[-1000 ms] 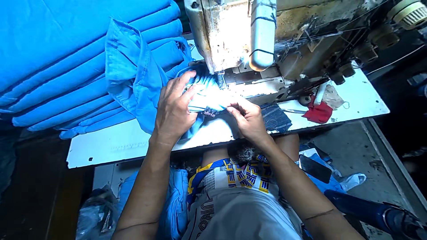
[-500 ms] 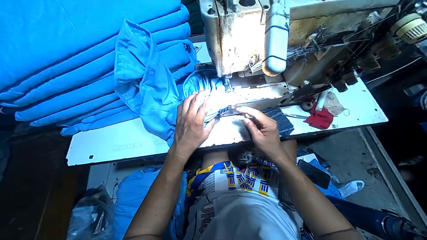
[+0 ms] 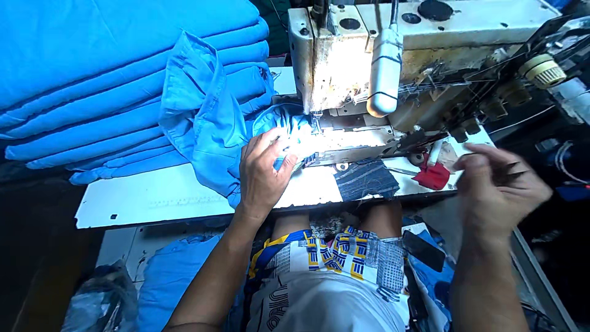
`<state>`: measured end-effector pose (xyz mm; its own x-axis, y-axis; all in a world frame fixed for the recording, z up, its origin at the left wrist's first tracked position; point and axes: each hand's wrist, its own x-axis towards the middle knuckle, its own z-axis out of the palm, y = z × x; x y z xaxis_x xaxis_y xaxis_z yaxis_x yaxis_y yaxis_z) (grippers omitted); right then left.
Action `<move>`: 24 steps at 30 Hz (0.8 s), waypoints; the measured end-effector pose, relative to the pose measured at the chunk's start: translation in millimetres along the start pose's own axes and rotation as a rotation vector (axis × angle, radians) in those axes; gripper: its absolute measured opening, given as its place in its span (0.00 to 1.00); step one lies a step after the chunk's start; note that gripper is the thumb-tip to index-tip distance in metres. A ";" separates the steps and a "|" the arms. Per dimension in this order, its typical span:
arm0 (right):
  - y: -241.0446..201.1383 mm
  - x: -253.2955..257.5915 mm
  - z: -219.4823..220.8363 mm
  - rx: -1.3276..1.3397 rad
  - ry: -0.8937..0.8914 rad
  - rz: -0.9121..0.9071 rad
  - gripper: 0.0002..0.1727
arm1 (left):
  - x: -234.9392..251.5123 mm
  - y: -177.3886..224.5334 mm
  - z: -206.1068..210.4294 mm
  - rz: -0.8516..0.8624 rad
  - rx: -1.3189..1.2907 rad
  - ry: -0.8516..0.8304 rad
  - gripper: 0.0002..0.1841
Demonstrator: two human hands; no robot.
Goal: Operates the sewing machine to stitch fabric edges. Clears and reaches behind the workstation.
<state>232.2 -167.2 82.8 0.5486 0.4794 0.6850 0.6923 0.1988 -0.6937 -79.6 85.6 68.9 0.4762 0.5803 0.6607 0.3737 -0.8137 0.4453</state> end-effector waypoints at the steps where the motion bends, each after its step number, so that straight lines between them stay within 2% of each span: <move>1: -0.8 11.8 -11.6 -0.030 0.041 -0.015 0.15 | 4.3 5.1 1.5 -0.023 0.014 0.027 0.15; 3: 2.1 35.7 -32.7 -0.076 0.136 -0.019 0.15 | 15.2 17.2 2.4 -0.085 0.083 0.010 0.19; 6: 19.8 69.0 -57.8 -0.117 0.204 0.010 0.19 | 35.0 23.3 11.7 -0.195 0.236 -0.147 0.33; 8: 27.6 86.1 -65.7 -0.134 0.213 0.045 0.19 | 47.4 18.6 26.1 -0.226 0.347 -0.240 0.30; 10: 37.7 102.3 -70.6 -0.125 0.223 0.072 0.19 | 57.7 17.7 31.5 -0.224 0.422 -0.289 0.19; 12: 53.5 114.3 -76.8 -0.103 0.191 0.132 0.19 | 65.3 20.1 30.9 -0.223 0.452 -0.300 0.13; 16: 75.8 140.8 -73.3 0.085 0.122 0.314 0.12 | 71.0 24.6 35.9 -0.279 0.503 -0.272 0.14; 19: 75.4 170.4 -60.5 0.182 0.008 0.426 0.02 | 66.9 21.7 43.9 -0.265 0.523 -0.206 0.16; 21: 80.1 180.5 -59.0 0.280 -0.114 0.464 0.09 | 62.8 21.5 45.8 -0.250 0.512 -0.194 0.15; 24: 101.8 186.0 -64.3 0.320 -0.103 0.458 0.11 | 60.2 19.8 44.5 -0.256 0.463 -0.170 0.20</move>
<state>434.9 -112.8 153.9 0.6998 0.6552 0.2846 0.2096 0.1925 -0.9586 -8.1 106.0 90.7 0.4315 0.7859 0.4429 0.7869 -0.5680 0.2412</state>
